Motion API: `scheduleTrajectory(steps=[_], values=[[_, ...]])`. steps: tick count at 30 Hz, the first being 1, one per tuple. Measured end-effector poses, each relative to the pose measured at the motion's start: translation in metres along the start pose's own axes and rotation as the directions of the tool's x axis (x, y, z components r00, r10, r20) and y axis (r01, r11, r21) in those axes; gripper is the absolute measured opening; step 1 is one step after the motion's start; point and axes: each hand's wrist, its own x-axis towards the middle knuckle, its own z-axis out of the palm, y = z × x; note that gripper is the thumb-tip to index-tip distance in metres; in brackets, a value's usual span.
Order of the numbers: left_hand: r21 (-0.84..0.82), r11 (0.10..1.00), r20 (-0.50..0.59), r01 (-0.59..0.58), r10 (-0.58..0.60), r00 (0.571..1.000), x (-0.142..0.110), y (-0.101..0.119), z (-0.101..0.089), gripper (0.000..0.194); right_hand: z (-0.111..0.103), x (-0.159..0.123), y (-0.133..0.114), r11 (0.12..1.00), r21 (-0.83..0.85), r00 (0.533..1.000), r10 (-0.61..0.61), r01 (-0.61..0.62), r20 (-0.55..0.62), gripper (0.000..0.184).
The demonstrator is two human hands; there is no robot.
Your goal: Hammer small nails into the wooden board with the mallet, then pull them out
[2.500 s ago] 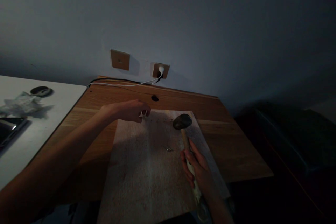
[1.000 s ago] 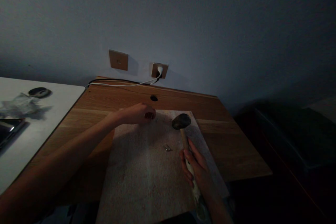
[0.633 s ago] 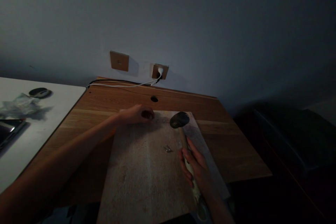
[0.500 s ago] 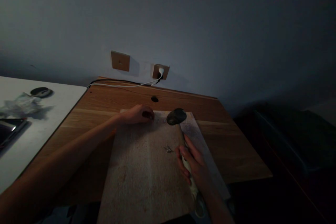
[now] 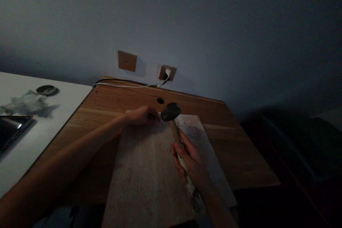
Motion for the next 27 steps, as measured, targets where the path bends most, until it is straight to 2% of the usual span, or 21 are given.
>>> scheduleTrajectory(steps=[3, 5, 8, 13, 17, 19, 24, 27], values=[[0.038, 0.998, -0.031, 0.055, -0.053, 0.998, 0.0004, -0.0024, 0.001, 0.052, 0.0009, 0.0035, 0.0067, 0.999, -0.027, 1.0, 0.025, -0.025, 0.0, 0.069], [0.04, 0.996, -0.05, 0.084, -0.082, 0.995, 0.0007, -0.0028, 0.0022, 0.059, 0.0007, 0.0056, 0.01, 0.997, -0.046, 0.998, 0.059, -0.059, 0.015, 0.067], [0.03, 0.996, -0.069, 0.085, -0.083, 0.994, 0.0014, -0.0022, 0.004, 0.055, -0.0015, 0.0066, 0.0117, 0.995, -0.059, 0.997, 0.076, -0.075, 0.024, 0.066], [-0.004, 1.0, -0.068, 0.025, -0.025, 0.997, 0.0007, 0.0002, 0.0049, 0.032, -0.0058, 0.0046, 0.0086, 1.0, -0.005, 1.0, 0.014, -0.014, -0.018, 0.066], [-0.049, 0.999, -0.054, -0.004, 0.001, 0.999, -0.0009, 0.0002, 0.004, 0.025, -0.0043, 0.004, 0.0037, 1.0, 0.007, 1.0, 0.008, -0.008, -0.016, 0.066], [-0.028, 1.0, -0.039, -0.011, 0.01, 0.999, -0.001, -0.0005, 0.0036, 0.027, -0.0023, 0.0047, 0.0025, 1.0, 0.006, 1.0, 0.013, -0.013, -0.006, 0.067], [-0.022, 0.998, -0.052, 0.057, -0.058, 0.997, -0.0009, 0.0002, 0.0049, 0.06, 0.0013, 0.0085, 0.0064, 0.997, -0.029, 0.998, 0.068, -0.068, 0.017, 0.067], [-0.021, 0.997, -0.057, 0.076, -0.077, 0.995, -0.001, 0.0016, 0.0064, 0.057, 0.0005, 0.0088, 0.0078, 0.994, -0.032, 0.994, 0.105, -0.105, 0.01, 0.067]])
